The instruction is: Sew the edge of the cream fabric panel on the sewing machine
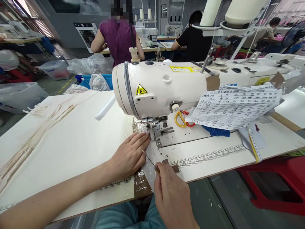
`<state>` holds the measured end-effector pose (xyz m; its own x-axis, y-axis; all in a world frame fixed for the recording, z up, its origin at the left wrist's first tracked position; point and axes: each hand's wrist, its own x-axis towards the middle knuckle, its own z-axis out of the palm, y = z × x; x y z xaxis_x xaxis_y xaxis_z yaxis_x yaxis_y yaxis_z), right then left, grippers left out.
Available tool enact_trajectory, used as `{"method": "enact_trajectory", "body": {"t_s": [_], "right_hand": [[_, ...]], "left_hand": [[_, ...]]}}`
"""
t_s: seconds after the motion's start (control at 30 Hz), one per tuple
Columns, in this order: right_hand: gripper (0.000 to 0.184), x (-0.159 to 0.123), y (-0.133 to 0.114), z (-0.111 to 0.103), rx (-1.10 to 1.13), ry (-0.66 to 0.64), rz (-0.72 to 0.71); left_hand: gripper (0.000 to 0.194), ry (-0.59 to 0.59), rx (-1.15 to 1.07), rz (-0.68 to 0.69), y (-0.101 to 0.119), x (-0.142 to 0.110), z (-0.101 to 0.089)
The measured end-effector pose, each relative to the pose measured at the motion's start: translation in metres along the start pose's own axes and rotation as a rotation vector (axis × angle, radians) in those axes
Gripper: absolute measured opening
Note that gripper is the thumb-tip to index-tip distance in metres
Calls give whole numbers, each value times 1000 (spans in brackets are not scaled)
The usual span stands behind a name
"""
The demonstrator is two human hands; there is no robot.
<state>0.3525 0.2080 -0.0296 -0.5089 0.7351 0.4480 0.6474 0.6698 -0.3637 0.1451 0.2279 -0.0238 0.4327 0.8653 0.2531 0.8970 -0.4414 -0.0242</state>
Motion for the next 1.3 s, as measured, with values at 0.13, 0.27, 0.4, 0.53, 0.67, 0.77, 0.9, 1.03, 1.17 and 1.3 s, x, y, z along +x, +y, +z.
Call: {"method": "enact_trajectory", "body": {"t_s": [0.13, 0.27, 0.4, 0.53, 0.67, 0.77, 0.9, 1.03, 1.17, 1.3], "right_hand": [[22, 1, 2, 4, 11, -31, 6], [22, 4, 3, 8, 17, -67, 17], [22, 12, 0, 11, -26, 3, 0], [23, 22, -2, 14, -69, 41, -19], [24, 30, -2, 18, -96, 55, -16], [26, 35, -2, 21, -85, 62, 0], [24, 37, -4, 21, -37, 41, 29], [23, 31, -9, 16, 115, -33, 94], [25, 23, -12, 14, 100, -46, 92], [23, 14, -8, 14, 79, -14, 95]], "left_hand": [[48, 7, -14, 17, 1, 0, -1], [47, 18, -34, 12, -3, 1, 0], [46, 19, -54, -6, -8, 3, 2], [43, 18, -26, -86, -10, 7, -2], [41, 2, -33, -98, -13, 11, -2], [41, 19, -25, -70, -21, 14, 1], [39, 20, 63, -30, -35, 15, 5], [38, 40, 149, -47, -40, 14, 2], [37, 56, 70, -69, -26, 11, -1], [40, 85, -11, -5, -12, 8, 2]]}}
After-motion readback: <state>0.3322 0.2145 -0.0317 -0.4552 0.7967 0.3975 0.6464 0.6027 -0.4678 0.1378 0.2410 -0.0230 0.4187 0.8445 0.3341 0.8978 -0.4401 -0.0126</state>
